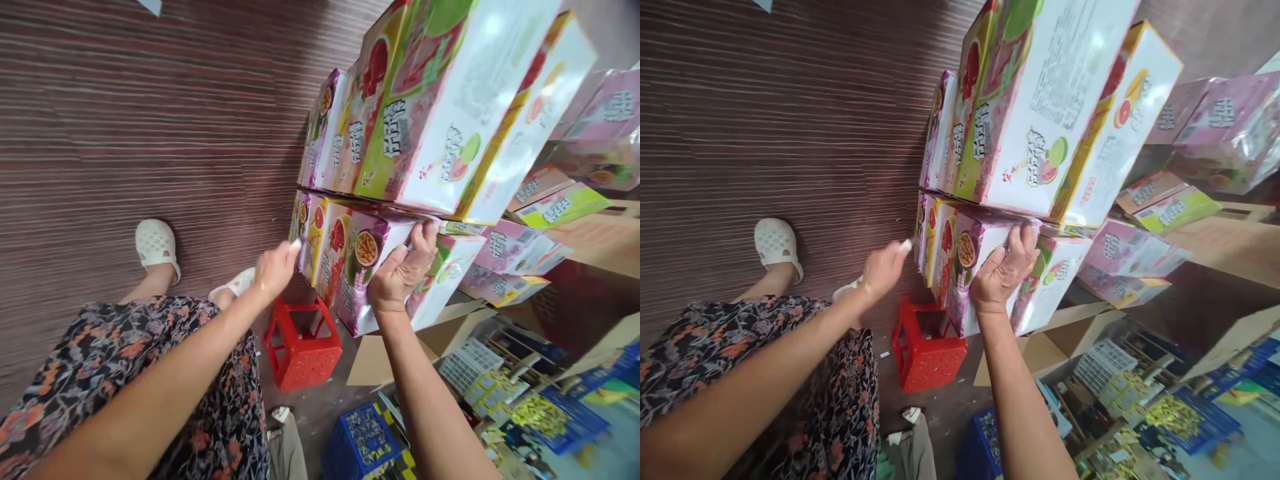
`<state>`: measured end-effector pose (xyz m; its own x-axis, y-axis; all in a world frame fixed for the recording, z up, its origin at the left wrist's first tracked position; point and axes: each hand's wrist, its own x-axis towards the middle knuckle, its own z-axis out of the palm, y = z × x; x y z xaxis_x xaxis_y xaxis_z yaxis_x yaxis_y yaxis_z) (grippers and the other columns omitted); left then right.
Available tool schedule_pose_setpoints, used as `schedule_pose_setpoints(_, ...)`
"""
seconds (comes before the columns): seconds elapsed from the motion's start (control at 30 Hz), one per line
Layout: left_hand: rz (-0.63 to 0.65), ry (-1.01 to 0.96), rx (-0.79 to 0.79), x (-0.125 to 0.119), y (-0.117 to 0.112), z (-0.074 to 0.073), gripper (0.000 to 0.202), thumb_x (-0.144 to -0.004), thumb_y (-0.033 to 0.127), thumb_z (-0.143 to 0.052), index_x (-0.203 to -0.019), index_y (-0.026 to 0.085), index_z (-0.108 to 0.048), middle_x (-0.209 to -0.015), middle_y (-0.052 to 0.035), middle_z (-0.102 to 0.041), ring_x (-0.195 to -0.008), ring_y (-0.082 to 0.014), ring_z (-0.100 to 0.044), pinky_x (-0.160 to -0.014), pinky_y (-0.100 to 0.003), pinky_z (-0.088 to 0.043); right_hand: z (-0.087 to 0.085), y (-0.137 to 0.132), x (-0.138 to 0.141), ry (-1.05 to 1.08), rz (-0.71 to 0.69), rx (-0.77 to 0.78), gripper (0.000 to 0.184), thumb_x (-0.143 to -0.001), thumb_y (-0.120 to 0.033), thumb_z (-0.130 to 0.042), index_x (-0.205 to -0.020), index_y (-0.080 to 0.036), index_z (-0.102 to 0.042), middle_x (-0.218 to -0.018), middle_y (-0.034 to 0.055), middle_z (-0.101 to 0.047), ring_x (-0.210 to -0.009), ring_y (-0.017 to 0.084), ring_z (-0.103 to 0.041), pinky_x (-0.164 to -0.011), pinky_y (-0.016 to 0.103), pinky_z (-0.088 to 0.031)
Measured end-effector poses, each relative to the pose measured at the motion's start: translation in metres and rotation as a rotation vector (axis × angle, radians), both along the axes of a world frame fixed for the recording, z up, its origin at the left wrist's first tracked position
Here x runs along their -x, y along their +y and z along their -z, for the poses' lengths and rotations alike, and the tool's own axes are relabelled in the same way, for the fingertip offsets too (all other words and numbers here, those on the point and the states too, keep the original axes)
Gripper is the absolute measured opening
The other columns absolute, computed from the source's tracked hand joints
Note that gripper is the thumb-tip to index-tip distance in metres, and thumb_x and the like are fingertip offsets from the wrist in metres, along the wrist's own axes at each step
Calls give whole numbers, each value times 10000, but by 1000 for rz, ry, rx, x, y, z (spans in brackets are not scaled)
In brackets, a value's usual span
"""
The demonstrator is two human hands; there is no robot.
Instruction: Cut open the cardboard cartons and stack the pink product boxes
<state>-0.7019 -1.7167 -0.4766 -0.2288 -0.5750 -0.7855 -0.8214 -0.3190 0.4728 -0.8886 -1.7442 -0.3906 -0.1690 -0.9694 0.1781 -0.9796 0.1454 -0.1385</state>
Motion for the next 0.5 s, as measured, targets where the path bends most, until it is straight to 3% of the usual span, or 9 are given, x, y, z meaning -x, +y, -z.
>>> schedule_pose_setpoints(0.03, -34, 12, 63, 7, -18, 13, 522, -1022, 455, -170, -1116, 197, -615, -1000, -129, -720, -967, -277, -681, -713, -316, -430, 0, 0, -1, 7, -2, 3, 470, -972, -294, -290, -1386, -149, -461, -1428, 191, -455, -1405, 293, -354, -1124, 630, -253)
schedule_pose_setpoints(0.1, -3, 37, 21, 25, -34, 32, 521, -1023, 451, -163, -1190, 203, -589, -1066, -135, -710, -1012, -282, -670, -733, -324, -442, -1, 0, -1, 21, -3, -2, 473, -974, -293, -291, -1391, -147, -460, -1442, 188, -443, -1406, 296, -353, -1126, 626, -256)
schedule_pose_setpoints(0.2, 77, 86, -131, 42, 0, 33, 465, -1024, 398, -215, -1223, 208, -590, -1001, -118, -728, -948, -272, -692, -710, -323, -459, -1, 4, -2, 37, -39, 8, 466, -980, -280, -303, -1402, -150, -453, -1455, 186, -435, -1405, 300, -356, -1121, 630, -267)
schedule_pose_setpoints(0.27, 109, 101, -188, 36, 31, 23, 419, -1011, 386, -290, -1150, 198, -638, -936, -118, -736, -901, -275, -702, -699, -324, -469, -1, 6, -2, 36, -78, 21, 464, -980, -261, -318, -1413, -150, -442, -1458, 189, -434, -1404, 306, -357, -1118, 634, -274)
schedule_pose_setpoints(0.33, 124, 107, -195, 20, 40, 20, 398, -993, 410, -348, -1097, 190, -663, -926, -131, -733, -910, -291, -698, -719, -339, -479, -2, 8, -2, 27, -100, 25, 464, -977, -238, -331, -1421, -155, -436, -1459, 189, -434, -1403, 311, -356, -1121, 639, -272)
schedule_pose_setpoints(0.4, 109, 88, -158, 0, 21, 30, 442, -993, 445, -323, -1116, 180, -653, -967, -154, -722, -954, -311, -685, -755, -365, -483, -2, 8, -1, 18, -115, 26, 464, -975, -219, -330, -1424, -165, -433, -1467, 181, -427, -1406, 310, -354, -1125, 637, -274)
schedule_pose_setpoints(0.5, 15, 38, -29, -12, -30, 68, 538, -1008, 472, -205, -1178, 170, -617, -1041, -176, -701, -1029, -318, -659, -816, -388, -477, -3, 7, 1, 24, -149, 39, 457, -981, -214, -321, -1419, -158, -441, -1470, 182, -425, -1402, 303, -364, -1124, 610, -302)
